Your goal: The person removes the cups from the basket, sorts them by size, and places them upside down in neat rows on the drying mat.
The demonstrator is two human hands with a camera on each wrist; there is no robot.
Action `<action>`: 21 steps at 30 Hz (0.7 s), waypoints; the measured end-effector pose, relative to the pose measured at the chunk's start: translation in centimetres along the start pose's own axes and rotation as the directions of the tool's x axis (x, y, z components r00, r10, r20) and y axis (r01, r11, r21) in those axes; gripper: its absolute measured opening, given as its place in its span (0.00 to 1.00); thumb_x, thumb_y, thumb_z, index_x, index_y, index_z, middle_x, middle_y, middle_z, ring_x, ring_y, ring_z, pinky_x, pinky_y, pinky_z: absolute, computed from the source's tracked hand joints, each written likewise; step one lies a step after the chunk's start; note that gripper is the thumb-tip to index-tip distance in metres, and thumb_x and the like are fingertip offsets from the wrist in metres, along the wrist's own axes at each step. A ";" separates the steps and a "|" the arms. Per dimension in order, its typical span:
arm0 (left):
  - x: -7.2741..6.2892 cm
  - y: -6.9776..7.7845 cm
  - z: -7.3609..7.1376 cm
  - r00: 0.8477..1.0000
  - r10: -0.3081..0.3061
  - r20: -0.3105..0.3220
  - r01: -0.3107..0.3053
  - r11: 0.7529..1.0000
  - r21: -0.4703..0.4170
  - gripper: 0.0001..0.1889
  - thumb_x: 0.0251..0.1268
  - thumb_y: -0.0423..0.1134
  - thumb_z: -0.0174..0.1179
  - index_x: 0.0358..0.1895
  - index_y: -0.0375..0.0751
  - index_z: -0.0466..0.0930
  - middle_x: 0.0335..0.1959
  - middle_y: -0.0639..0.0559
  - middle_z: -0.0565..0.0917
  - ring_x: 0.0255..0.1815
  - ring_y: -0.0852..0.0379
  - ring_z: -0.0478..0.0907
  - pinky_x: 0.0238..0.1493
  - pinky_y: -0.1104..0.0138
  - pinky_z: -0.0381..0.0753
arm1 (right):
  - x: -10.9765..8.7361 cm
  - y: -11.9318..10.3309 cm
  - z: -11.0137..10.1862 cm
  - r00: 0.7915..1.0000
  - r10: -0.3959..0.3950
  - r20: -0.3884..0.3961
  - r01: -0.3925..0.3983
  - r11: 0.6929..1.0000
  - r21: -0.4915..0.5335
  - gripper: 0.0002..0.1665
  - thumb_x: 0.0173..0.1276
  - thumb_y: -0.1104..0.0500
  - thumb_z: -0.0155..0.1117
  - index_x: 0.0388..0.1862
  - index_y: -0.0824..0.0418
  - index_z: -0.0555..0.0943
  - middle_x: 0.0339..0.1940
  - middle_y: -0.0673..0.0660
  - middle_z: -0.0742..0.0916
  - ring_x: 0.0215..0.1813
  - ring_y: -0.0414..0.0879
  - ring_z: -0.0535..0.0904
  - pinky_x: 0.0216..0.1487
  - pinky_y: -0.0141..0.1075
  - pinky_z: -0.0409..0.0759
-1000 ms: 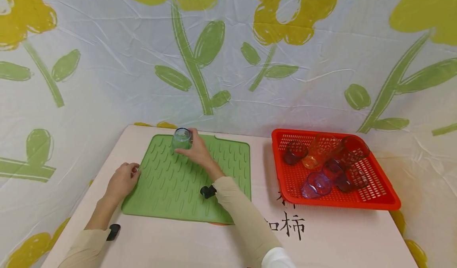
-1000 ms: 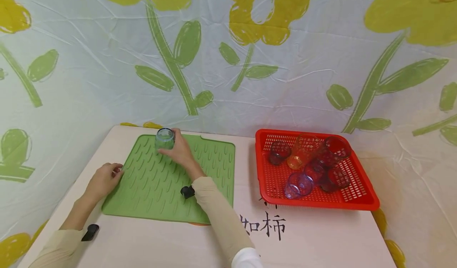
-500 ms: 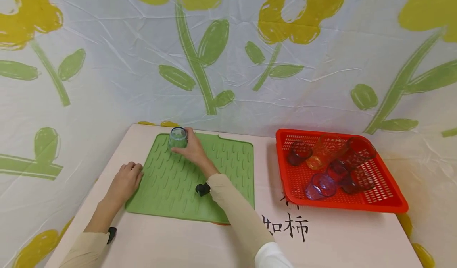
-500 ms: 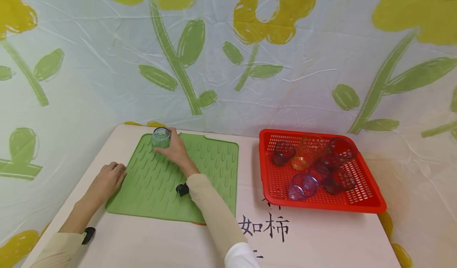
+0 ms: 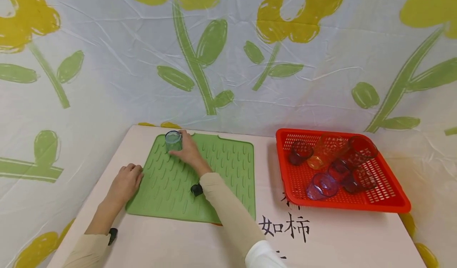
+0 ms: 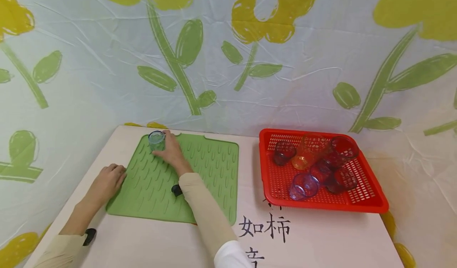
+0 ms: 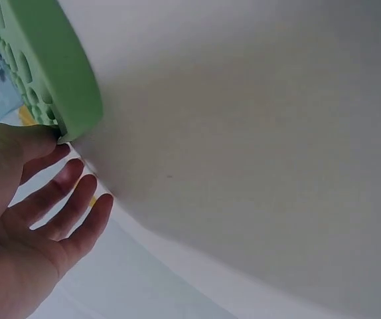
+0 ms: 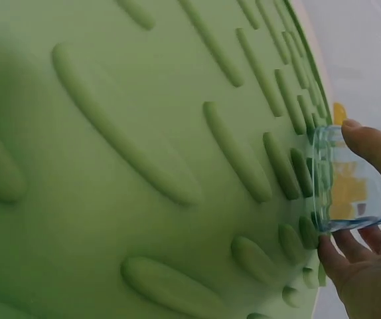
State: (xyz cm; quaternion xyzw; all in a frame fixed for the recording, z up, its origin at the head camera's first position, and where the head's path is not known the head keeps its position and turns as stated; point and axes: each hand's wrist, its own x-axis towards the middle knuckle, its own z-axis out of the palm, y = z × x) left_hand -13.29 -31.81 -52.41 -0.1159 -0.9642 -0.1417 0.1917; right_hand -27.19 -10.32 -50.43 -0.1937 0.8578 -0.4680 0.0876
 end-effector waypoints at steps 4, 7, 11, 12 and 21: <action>0.1 -0.2 -0.2 1.000 -0.001 0.011 0.001 1.000 -0.005 0.07 0.64 0.23 0.65 0.42 0.22 0.80 0.37 0.30 0.79 0.36 0.31 0.77 0.39 0.42 0.79 | 0.0 -0.1 0.3 1.000 -0.016 0.004 0.016 1.000 -0.027 0.50 0.68 0.57 0.75 0.80 0.58 0.57 0.75 0.60 0.71 0.76 0.52 0.67 0.72 0.45 0.71; 0.1 -0.1 -0.2 0.999 -0.019 0.044 0.020 1.000 -0.007 0.07 0.65 0.24 0.64 0.43 0.22 0.79 0.37 0.29 0.79 0.37 0.31 0.77 0.40 0.42 0.79 | -0.1 -0.2 0.2 1.000 -0.021 0.001 0.021 0.999 -0.036 0.49 0.68 0.57 0.75 0.79 0.59 0.57 0.75 0.60 0.71 0.75 0.52 0.68 0.71 0.44 0.71; 0.1 0.2 -0.2 0.998 -0.028 0.061 0.029 1.000 -0.011 0.07 0.65 0.23 0.65 0.42 0.22 0.79 0.37 0.30 0.79 0.37 0.31 0.77 0.40 0.42 0.78 | -0.4 -0.2 0.0 1.000 -0.016 0.004 0.016 0.999 -0.036 0.48 0.68 0.56 0.75 0.79 0.59 0.58 0.74 0.60 0.72 0.74 0.52 0.69 0.71 0.44 0.72; 0.1 0.2 -0.2 0.998 -0.022 0.053 0.023 1.000 -0.013 0.07 0.64 0.23 0.65 0.41 0.22 0.79 0.36 0.30 0.79 0.36 0.31 0.77 0.40 0.42 0.78 | -0.4 -0.1 -0.1 1.000 -0.014 0.003 0.014 0.999 -0.034 0.48 0.68 0.56 0.75 0.79 0.59 0.58 0.74 0.60 0.72 0.74 0.52 0.70 0.70 0.44 0.72; 0.2 0.4 -0.2 0.999 -0.014 0.035 0.014 1.000 -0.016 0.07 0.62 0.22 0.66 0.41 0.22 0.80 0.36 0.31 0.79 0.36 0.31 0.77 0.40 0.42 0.79 | -0.7 0.4 -1.1 1.000 -0.003 0.003 0.003 0.999 -0.041 0.50 0.66 0.56 0.76 0.80 0.57 0.58 0.74 0.60 0.72 0.70 0.53 0.73 0.65 0.45 0.77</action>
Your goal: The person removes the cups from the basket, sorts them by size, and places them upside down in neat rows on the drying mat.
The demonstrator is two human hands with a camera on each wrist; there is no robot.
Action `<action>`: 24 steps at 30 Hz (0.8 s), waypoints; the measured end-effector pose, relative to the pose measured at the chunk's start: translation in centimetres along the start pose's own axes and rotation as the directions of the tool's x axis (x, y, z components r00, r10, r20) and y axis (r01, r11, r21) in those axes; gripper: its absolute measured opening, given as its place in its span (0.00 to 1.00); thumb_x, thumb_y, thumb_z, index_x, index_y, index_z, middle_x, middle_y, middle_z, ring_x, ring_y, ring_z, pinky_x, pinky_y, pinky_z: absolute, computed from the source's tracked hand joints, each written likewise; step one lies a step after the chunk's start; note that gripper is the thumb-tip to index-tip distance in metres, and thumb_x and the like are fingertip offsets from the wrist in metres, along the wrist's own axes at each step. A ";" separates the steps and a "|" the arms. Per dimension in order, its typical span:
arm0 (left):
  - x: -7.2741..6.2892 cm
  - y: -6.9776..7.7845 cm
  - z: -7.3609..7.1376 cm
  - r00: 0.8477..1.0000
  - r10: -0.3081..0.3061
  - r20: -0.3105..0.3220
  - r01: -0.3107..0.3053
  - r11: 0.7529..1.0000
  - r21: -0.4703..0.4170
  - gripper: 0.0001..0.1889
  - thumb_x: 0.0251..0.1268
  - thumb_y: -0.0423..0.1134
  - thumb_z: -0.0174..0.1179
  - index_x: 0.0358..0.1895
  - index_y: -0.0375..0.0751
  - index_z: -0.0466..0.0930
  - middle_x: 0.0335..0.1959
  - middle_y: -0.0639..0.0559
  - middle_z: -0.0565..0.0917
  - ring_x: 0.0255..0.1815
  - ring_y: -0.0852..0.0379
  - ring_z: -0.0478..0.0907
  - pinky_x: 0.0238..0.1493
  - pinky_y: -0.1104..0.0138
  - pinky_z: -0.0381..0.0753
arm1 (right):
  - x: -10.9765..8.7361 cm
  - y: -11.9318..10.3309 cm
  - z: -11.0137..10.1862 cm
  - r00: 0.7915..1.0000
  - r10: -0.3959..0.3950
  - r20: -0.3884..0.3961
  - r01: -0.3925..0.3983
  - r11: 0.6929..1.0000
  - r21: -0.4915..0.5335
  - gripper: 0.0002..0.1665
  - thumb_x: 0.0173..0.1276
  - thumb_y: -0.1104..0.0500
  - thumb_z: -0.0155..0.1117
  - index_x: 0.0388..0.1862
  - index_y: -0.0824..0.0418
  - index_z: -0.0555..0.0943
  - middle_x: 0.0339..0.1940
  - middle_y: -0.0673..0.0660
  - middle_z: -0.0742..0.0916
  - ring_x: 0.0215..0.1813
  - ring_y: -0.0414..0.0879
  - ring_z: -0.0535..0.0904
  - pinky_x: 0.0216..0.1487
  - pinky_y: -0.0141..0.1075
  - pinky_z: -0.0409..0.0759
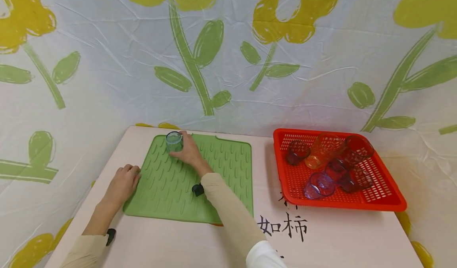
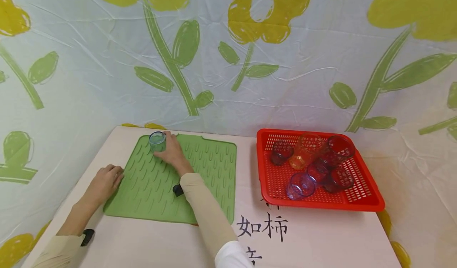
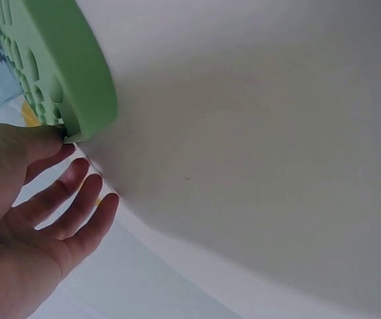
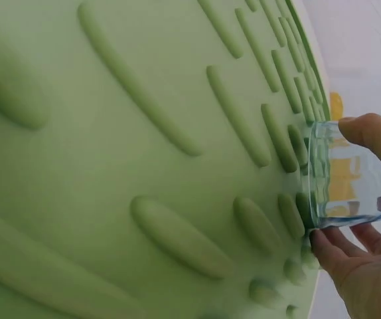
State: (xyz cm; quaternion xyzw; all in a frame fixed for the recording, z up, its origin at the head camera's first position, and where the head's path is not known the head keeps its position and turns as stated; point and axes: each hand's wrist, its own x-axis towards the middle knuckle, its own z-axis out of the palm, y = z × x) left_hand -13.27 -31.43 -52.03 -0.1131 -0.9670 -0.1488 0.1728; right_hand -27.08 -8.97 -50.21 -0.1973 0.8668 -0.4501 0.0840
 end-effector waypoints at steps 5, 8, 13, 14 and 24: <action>0.1 0.0 0.0 1.000 -0.014 0.026 0.014 1.000 0.000 0.07 0.64 0.23 0.65 0.42 0.21 0.79 0.37 0.30 0.79 0.37 0.31 0.77 0.41 0.42 0.78 | -0.1 0.2 0.0 1.000 0.004 0.005 -0.004 1.000 0.001 0.50 0.66 0.55 0.77 0.80 0.57 0.59 0.74 0.60 0.72 0.71 0.53 0.72 0.67 0.46 0.75; 0.0 0.1 -0.1 1.000 -0.018 0.021 0.018 1.000 0.000 0.08 0.64 0.22 0.66 0.42 0.21 0.79 0.37 0.30 0.79 0.37 0.31 0.77 0.41 0.42 0.78 | -0.2 0.2 0.0 1.000 0.002 0.005 -0.002 1.000 0.006 0.50 0.67 0.53 0.76 0.79 0.58 0.59 0.75 0.60 0.71 0.73 0.52 0.70 0.69 0.46 0.74; -0.1 0.2 -0.2 1.000 -0.002 -0.003 0.002 1.000 0.006 0.07 0.62 0.21 0.66 0.41 0.22 0.80 0.36 0.31 0.79 0.36 0.31 0.77 0.41 0.42 0.78 | -0.4 -0.1 0.3 1.000 -0.007 -0.006 0.007 1.000 -0.010 0.50 0.67 0.49 0.76 0.79 0.59 0.59 0.75 0.60 0.71 0.74 0.52 0.70 0.70 0.45 0.73; -0.2 0.2 -0.2 1.000 -0.001 -0.005 0.001 1.000 0.008 0.07 0.62 0.21 0.66 0.41 0.22 0.80 0.36 0.31 0.79 0.36 0.31 0.77 0.41 0.42 0.78 | -0.4 -0.1 0.3 1.000 -0.010 -0.009 0.010 1.000 -0.014 0.49 0.67 0.49 0.76 0.78 0.59 0.59 0.75 0.61 0.71 0.73 0.52 0.70 0.69 0.44 0.73; 0.0 0.2 -0.1 1.000 -0.018 0.025 0.018 1.000 0.010 0.08 0.63 0.22 0.66 0.42 0.21 0.79 0.37 0.29 0.79 0.37 0.30 0.77 0.42 0.42 0.77 | -0.7 -0.2 0.2 1.000 0.019 -0.001 -0.019 1.000 -0.019 0.53 0.64 0.49 0.78 0.78 0.58 0.57 0.75 0.63 0.68 0.73 0.55 0.71 0.68 0.44 0.75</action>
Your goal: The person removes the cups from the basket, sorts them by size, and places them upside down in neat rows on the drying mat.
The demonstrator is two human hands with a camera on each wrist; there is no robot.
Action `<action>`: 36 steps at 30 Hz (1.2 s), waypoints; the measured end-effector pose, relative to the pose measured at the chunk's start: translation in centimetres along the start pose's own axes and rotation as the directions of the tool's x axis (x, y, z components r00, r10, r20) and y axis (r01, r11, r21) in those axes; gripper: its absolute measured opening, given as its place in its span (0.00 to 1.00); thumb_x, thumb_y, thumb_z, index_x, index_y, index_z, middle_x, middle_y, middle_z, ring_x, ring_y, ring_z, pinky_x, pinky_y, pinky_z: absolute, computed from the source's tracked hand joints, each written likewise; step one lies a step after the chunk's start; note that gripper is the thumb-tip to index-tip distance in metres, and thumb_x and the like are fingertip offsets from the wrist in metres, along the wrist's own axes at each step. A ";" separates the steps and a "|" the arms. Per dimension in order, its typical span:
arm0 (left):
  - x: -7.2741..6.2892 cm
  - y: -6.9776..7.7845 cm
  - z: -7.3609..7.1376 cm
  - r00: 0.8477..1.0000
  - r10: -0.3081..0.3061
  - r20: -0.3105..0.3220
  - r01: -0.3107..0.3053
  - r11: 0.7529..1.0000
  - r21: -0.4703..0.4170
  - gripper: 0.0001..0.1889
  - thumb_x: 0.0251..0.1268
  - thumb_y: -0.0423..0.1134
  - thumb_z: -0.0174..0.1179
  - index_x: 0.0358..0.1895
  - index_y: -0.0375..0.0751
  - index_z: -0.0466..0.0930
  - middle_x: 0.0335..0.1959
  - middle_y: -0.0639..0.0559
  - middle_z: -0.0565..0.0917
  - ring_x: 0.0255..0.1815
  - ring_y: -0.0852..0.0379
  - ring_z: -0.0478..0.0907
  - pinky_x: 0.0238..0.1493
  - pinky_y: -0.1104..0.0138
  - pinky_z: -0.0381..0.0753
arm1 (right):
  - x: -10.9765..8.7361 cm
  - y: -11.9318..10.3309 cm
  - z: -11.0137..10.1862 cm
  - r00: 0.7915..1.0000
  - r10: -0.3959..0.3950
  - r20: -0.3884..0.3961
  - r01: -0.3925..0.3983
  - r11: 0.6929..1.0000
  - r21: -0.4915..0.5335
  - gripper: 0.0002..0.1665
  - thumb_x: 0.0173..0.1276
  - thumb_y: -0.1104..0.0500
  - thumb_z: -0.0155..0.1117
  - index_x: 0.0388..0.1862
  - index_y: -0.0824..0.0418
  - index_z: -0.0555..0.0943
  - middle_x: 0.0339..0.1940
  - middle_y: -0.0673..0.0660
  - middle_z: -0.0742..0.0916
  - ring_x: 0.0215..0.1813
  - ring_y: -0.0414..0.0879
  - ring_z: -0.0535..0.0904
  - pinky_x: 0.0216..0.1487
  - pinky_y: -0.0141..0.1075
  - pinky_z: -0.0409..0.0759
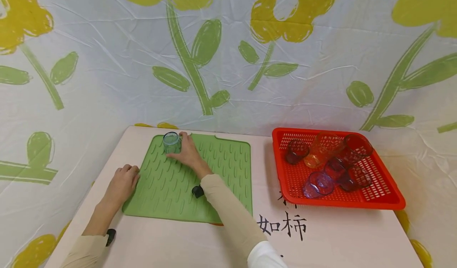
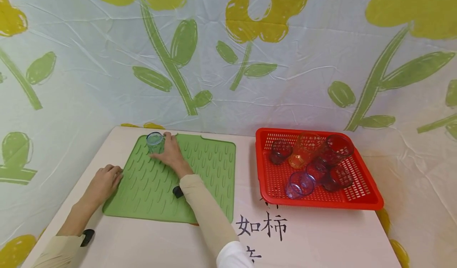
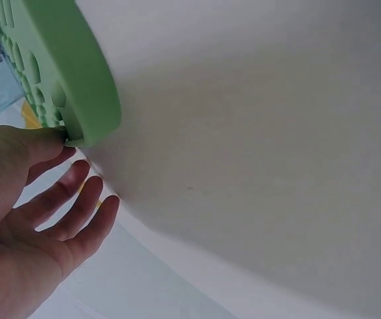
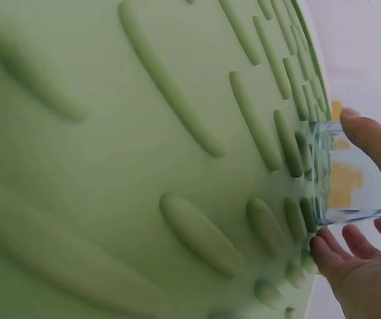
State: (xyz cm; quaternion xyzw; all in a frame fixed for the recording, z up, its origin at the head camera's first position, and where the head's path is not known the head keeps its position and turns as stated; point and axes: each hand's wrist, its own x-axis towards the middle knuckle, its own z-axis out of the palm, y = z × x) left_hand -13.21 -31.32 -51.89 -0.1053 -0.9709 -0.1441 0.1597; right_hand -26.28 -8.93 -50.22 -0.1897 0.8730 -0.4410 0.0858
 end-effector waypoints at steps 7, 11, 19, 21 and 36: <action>0.4 0.1 0.1 1.000 0.012 -0.009 -0.012 1.000 -0.005 0.07 0.63 0.22 0.65 0.41 0.20 0.78 0.36 0.29 0.79 0.36 0.31 0.76 0.42 0.41 0.76 | -1.1 0.1 -1.5 0.999 -0.016 0.032 0.016 1.000 0.001 0.52 0.68 0.52 0.75 0.80 0.61 0.55 0.78 0.64 0.64 0.76 0.56 0.67 0.71 0.46 0.72; 0.3 0.1 -0.1 1.000 0.018 -0.019 -0.018 1.000 -0.010 0.07 0.62 0.22 0.66 0.41 0.20 0.79 0.35 0.29 0.79 0.36 0.31 0.76 0.42 0.41 0.76 | -2.1 0.1 -2.2 0.998 -0.043 0.050 0.045 0.998 -0.039 0.49 0.73 0.50 0.70 0.82 0.63 0.54 0.78 0.63 0.64 0.76 0.54 0.67 0.71 0.44 0.72; 0.1 -0.1 0.1 0.999 0.019 -0.043 -0.020 1.000 -0.024 0.08 0.62 0.21 0.65 0.41 0.18 0.79 0.36 0.27 0.79 0.37 0.29 0.77 0.42 0.41 0.76 | -4.0 -0.7 -4.3 0.989 -0.141 0.039 0.144 0.984 -0.105 0.42 0.77 0.51 0.65 0.80 0.63 0.58 0.75 0.63 0.69 0.74 0.53 0.68 0.71 0.41 0.72; 0.1 -0.1 0.2 0.999 0.019 -0.043 -0.020 1.000 -0.023 0.08 0.61 0.21 0.65 0.41 0.19 0.79 0.36 0.28 0.79 0.36 0.29 0.77 0.42 0.40 0.76 | -4.5 -1.0 -5.1 0.986 -0.164 0.038 0.167 0.979 -0.114 0.38 0.77 0.51 0.64 0.78 0.63 0.61 0.74 0.61 0.70 0.73 0.51 0.69 0.69 0.40 0.73; 0.1 -0.3 0.1 1.000 0.005 -0.023 -0.006 0.999 -0.032 0.08 0.61 0.21 0.66 0.40 0.19 0.78 0.36 0.28 0.79 0.37 0.29 0.77 0.42 0.40 0.76 | -8.0 -3.1 -10.7 0.944 -0.329 -0.001 0.326 0.937 -0.128 0.17 0.77 0.56 0.65 0.60 0.62 0.79 0.61 0.58 0.79 0.61 0.49 0.77 0.62 0.38 0.77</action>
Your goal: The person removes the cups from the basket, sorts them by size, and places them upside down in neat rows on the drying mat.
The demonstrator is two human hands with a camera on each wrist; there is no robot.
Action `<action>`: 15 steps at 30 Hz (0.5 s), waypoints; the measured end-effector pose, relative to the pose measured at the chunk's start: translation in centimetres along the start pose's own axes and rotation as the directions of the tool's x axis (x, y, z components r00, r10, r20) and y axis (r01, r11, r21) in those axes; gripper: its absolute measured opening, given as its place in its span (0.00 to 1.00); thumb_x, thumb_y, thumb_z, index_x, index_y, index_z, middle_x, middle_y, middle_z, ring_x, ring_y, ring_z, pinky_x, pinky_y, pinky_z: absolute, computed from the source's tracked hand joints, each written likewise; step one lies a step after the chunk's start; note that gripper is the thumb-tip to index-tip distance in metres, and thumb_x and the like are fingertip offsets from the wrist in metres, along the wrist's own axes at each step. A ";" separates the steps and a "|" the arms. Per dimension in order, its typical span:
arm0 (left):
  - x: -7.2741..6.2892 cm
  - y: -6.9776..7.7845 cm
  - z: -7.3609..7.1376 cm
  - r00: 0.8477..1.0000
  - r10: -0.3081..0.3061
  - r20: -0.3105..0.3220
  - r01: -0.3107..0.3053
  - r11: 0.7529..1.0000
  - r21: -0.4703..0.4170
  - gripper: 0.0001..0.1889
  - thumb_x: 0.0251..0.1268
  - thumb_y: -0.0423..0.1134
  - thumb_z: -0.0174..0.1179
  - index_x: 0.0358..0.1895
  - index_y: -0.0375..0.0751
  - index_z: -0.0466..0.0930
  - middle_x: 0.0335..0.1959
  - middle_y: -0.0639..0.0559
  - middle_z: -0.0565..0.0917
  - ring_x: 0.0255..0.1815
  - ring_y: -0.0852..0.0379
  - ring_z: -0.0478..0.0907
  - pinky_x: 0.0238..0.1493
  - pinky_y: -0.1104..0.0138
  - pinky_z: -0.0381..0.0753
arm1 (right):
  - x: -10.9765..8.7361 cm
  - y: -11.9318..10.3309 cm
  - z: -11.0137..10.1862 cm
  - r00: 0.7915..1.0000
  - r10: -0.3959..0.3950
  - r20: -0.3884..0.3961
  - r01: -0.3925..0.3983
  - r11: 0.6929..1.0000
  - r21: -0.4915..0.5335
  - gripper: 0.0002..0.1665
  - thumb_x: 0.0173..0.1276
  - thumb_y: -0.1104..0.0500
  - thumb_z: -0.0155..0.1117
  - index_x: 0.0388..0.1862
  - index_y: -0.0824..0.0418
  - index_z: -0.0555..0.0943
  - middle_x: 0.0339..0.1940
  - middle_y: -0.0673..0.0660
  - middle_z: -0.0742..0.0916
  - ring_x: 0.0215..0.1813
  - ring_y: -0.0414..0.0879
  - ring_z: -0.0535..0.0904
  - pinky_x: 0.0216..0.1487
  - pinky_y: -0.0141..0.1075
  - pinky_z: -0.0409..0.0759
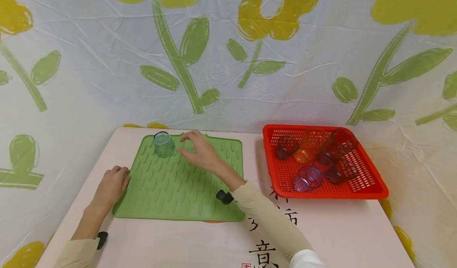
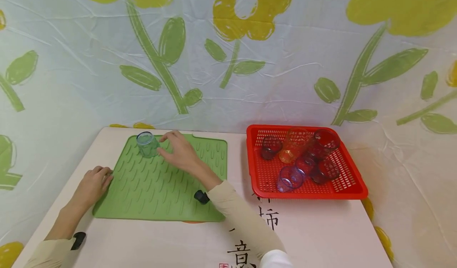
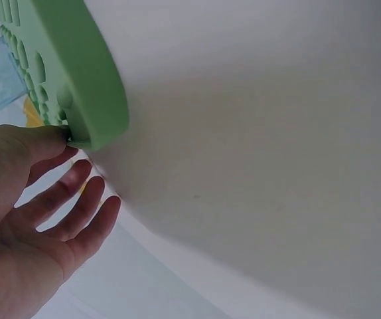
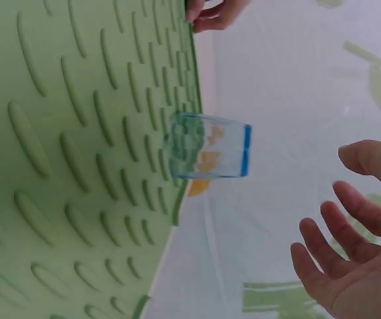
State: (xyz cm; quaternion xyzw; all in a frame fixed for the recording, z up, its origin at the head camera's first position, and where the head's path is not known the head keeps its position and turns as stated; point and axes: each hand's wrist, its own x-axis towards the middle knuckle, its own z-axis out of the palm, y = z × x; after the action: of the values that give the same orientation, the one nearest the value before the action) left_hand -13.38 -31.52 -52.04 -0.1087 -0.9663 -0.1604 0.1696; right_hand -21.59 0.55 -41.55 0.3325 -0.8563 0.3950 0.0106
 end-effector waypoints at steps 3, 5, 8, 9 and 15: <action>0.0 -0.1 0.1 1.000 -0.003 -0.006 0.003 1.000 0.003 0.08 0.61 0.22 0.66 0.40 0.20 0.79 0.36 0.27 0.79 0.37 0.28 0.77 0.42 0.39 0.76 | -0.6 -0.5 -1.1 0.999 -0.031 -0.022 0.031 0.999 -0.024 0.17 0.76 0.56 0.66 0.59 0.62 0.79 0.60 0.58 0.80 0.61 0.49 0.77 0.63 0.39 0.77; 0.0 -0.2 0.1 1.000 -0.007 -0.007 0.007 1.000 0.005 0.08 0.61 0.22 0.66 0.40 0.20 0.79 0.36 0.27 0.79 0.37 0.28 0.76 0.42 0.39 0.76 | -1.1 -0.7 -1.8 0.998 -0.057 -0.033 0.055 0.997 -0.046 0.17 0.76 0.56 0.66 0.59 0.62 0.79 0.59 0.58 0.81 0.61 0.49 0.78 0.63 0.40 0.77; -0.1 -0.3 0.1 1.000 -0.012 -0.002 0.012 1.000 0.006 0.08 0.62 0.22 0.66 0.41 0.19 0.79 0.36 0.27 0.79 0.37 0.28 0.76 0.42 0.39 0.76 | -1.8 -0.9 -2.6 0.995 -0.086 -0.047 0.084 0.995 -0.053 0.16 0.75 0.57 0.67 0.57 0.63 0.80 0.58 0.58 0.81 0.61 0.50 0.78 0.62 0.41 0.77; -0.2 -0.3 0.1 1.000 -0.012 0.000 0.012 1.000 0.006 0.08 0.62 0.22 0.66 0.41 0.19 0.79 0.36 0.28 0.79 0.37 0.28 0.76 0.42 0.40 0.76 | -2.0 -0.9 -3.0 0.995 -0.091 -0.051 0.088 0.995 -0.055 0.16 0.75 0.57 0.67 0.56 0.63 0.80 0.57 0.58 0.82 0.60 0.50 0.78 0.62 0.41 0.77; -0.1 -0.1 0.2 1.000 -0.023 0.018 0.022 1.000 0.003 0.08 0.63 0.22 0.65 0.42 0.19 0.79 0.37 0.28 0.79 0.38 0.28 0.77 0.44 0.40 0.75 | -3.7 -0.3 -4.8 0.990 -0.099 -0.096 0.093 0.994 -0.062 0.16 0.73 0.59 0.70 0.55 0.64 0.81 0.54 0.58 0.83 0.59 0.51 0.79 0.62 0.42 0.78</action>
State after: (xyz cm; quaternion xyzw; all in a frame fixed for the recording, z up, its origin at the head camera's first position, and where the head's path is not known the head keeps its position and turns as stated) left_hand -13.34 -31.61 -52.32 -0.0991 -0.9692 -0.1598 0.1591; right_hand -19.66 5.78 -39.04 0.3528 -0.8488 0.3854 0.0815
